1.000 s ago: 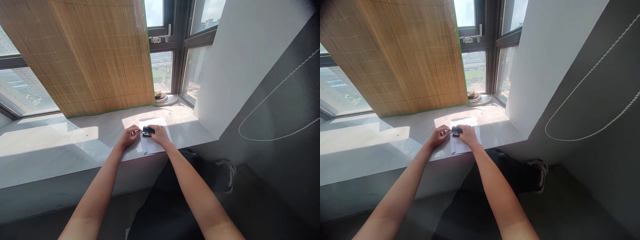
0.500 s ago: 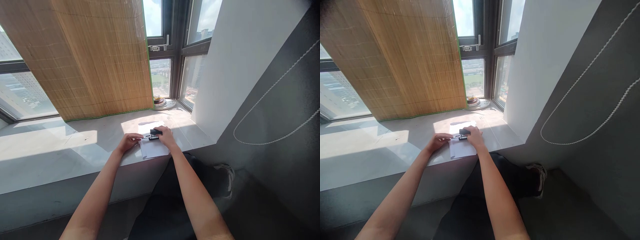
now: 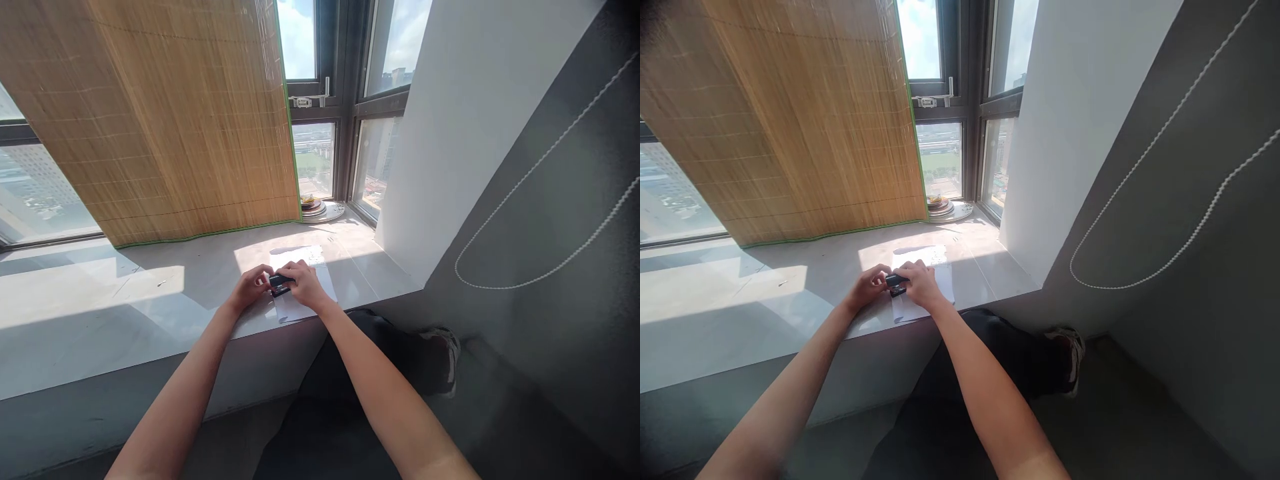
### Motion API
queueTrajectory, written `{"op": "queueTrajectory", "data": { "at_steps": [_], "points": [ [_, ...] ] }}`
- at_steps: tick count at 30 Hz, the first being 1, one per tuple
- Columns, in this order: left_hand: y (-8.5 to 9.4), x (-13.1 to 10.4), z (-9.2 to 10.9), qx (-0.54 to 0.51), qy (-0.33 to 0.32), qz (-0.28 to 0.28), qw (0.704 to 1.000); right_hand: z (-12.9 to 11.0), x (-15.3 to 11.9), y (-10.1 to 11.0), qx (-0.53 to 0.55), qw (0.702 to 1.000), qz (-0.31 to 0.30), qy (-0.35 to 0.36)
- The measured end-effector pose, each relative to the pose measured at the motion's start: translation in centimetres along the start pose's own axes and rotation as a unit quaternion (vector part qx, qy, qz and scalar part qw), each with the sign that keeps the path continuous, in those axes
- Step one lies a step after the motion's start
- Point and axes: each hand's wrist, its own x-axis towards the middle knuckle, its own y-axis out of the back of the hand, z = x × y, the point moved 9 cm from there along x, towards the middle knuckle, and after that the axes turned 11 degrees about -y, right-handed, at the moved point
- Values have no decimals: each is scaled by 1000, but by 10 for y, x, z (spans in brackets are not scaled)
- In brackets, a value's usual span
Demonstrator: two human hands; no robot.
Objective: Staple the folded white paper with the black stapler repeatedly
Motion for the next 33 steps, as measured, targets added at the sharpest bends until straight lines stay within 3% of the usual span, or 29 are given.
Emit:
{"op": "queueTrajectory", "data": {
  "at_steps": [5, 8, 11, 14, 18, 21, 26, 33],
  "points": [
    [4, 0, 0, 16, -16, 11, 1000, -1, 0, 8, 16, 1000, 13, -12],
    [7, 1, 1, 54, -29, 19, 998, 9, -1, 26, 29, 998, 44, -18],
    [2, 4, 7, 110, -65, -15, 992, 38, -10, 63, 28, 991, 114, -57],
    [-15, 5, 8, 147, -88, -100, 980, 80, -29, 105, -20, 975, 181, -127],
    [-24, 5, 4, 163, -59, -151, 973, 125, -43, 133, -86, 964, 170, -187],
    [-22, 5, 7, 176, -48, -153, 971, 142, -35, 132, -76, 967, 139, -198],
    [-21, 6, 15, 160, -42, -157, 974, 139, -6, 106, -27, 986, 95, -137],
    [-20, 2, 13, 191, -42, -166, 967, 138, -14, 104, -3, 984, 147, -100]
  ]
}}
